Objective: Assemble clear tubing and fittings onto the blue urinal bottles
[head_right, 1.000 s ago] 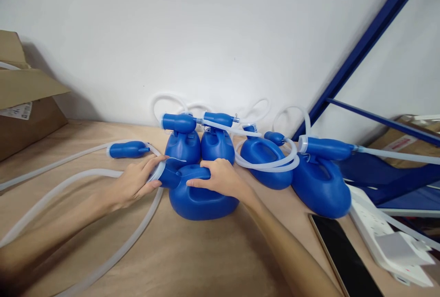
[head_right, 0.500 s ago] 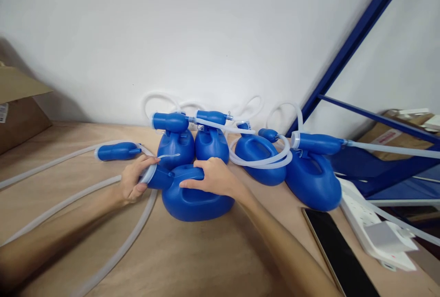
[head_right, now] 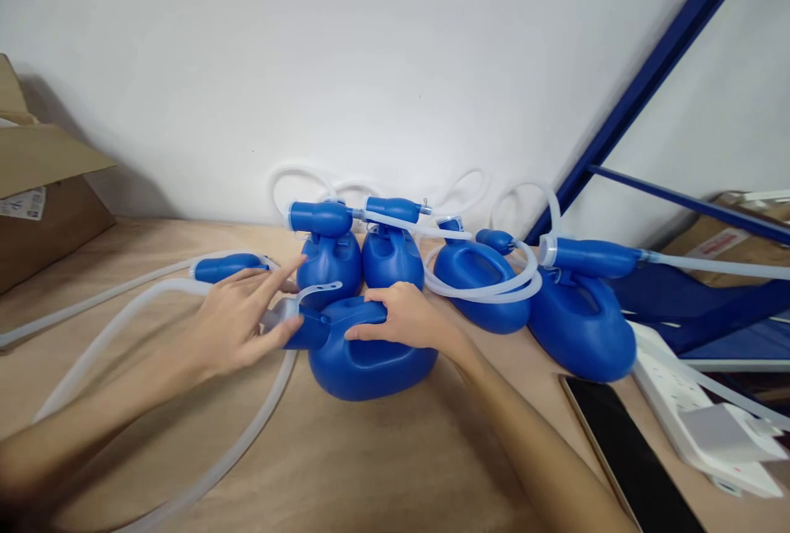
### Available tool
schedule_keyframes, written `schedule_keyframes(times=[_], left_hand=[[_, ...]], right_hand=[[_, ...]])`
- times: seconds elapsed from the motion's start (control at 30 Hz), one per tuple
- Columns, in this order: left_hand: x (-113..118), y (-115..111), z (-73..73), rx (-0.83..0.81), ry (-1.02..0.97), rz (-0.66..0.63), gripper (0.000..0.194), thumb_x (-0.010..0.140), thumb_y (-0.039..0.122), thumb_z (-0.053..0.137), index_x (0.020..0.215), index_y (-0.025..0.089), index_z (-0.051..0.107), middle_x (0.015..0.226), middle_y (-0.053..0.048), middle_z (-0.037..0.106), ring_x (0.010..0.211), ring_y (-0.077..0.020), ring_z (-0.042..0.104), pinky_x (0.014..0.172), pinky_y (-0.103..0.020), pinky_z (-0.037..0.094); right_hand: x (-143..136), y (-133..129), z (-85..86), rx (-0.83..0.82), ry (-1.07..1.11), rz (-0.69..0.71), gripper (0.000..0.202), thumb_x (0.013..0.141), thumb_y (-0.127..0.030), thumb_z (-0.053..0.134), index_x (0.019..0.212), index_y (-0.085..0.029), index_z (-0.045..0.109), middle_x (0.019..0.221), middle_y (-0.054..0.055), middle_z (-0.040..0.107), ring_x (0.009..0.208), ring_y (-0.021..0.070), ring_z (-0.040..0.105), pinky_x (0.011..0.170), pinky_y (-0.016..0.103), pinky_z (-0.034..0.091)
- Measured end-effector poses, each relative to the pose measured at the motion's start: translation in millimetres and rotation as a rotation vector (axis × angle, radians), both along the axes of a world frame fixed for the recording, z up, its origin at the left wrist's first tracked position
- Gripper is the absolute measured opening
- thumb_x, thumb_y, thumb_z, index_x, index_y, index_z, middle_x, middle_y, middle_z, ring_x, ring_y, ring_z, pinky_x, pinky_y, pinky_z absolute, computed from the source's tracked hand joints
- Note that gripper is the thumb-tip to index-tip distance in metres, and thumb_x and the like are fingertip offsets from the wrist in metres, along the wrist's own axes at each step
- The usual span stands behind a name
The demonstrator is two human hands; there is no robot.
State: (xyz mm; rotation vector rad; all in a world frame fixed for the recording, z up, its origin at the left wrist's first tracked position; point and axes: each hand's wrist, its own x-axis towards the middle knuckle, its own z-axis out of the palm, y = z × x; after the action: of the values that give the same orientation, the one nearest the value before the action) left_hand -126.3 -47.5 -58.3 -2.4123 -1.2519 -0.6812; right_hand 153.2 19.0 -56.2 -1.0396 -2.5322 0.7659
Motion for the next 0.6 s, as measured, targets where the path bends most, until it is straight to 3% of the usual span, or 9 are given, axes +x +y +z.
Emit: schedule_keyframes(times=[0.07, 0.13, 0.23, 0.33, 0.5, 0.6], left_hand=[[16, -14, 7.9, -0.114, -0.013, 0.235, 0.059, 0.107, 0.057, 0.032, 0.119, 0.014, 0.071, 0.078, -0.011, 0.077, 0.079, -0.0325, 0.074, 0.086, -0.052, 0.055], [28, -22, 7.0, -0.139, 0.022, 0.329, 0.062, 0.107, 0.062, 0.031, 0.093, 0.017, 0.071, 0.075, -0.012, 0.077, 0.076, -0.0338, 0.074, 0.086, -0.054, 0.053], [31, -20, -3.6, -0.076, 0.005, 0.355, 0.064, 0.103, 0.068, 0.031, 0.076, 0.019, 0.062, 0.066, -0.012, 0.072, 0.06, -0.0329, 0.071, 0.059, -0.043, 0.048], [21, -11, -14.4, 0.022, -0.022, 0.208, 0.055, 0.104, 0.059, 0.032, 0.076, 0.02, 0.058, 0.059, -0.008, 0.066, 0.048, -0.0277, 0.064, 0.044, -0.036, 0.033], [1, 11, -22.0, 0.24, -0.028, -0.23, 0.041, 0.101, 0.049, 0.038, 0.093, 0.017, 0.062, 0.064, -0.007, 0.065, 0.05, -0.0233, 0.058, 0.05, -0.037, 0.044], [-2, 20, -20.2, 0.271, -0.021, -0.342, 0.041, 0.099, 0.051, 0.042, 0.099, 0.017, 0.064, 0.065, -0.006, 0.063, 0.051, -0.0232, 0.057, 0.05, -0.038, 0.044]], right_hand=[[-1, -1, 0.1, -0.003, -0.005, -0.01, 0.044, 0.085, -0.063, 0.078, 0.077, -0.021, 0.067, 0.069, -0.003, 0.068, 0.064, 0.0152, 0.061, 0.063, 0.028, 0.038], [-2, -3, 0.2, -0.008, -0.008, -0.022, 0.044, 0.085, -0.064, 0.078, 0.077, -0.021, 0.067, 0.07, -0.003, 0.069, 0.066, 0.0158, 0.062, 0.064, 0.028, 0.038], [-3, -4, 0.5, 0.015, -0.019, -0.034, 0.046, 0.085, -0.065, 0.077, 0.075, -0.021, 0.065, 0.071, -0.002, 0.07, 0.068, 0.017, 0.064, 0.065, 0.029, 0.039], [-2, -5, 1.1, 0.059, -0.041, -0.028, 0.048, 0.085, -0.067, 0.076, 0.075, -0.021, 0.065, 0.071, -0.001, 0.069, 0.069, 0.0174, 0.064, 0.066, 0.029, 0.038], [0, -3, 0.3, 0.102, -0.06, 0.019, 0.048, 0.086, -0.066, 0.076, 0.075, -0.021, 0.065, 0.071, -0.001, 0.065, 0.072, 0.0175, 0.061, 0.067, 0.03, 0.036], [0, 1, -1.7, 0.095, -0.061, 0.037, 0.052, 0.086, -0.069, 0.074, 0.072, -0.021, 0.063, 0.07, -0.001, 0.063, 0.07, 0.0168, 0.059, 0.065, 0.03, 0.034]])
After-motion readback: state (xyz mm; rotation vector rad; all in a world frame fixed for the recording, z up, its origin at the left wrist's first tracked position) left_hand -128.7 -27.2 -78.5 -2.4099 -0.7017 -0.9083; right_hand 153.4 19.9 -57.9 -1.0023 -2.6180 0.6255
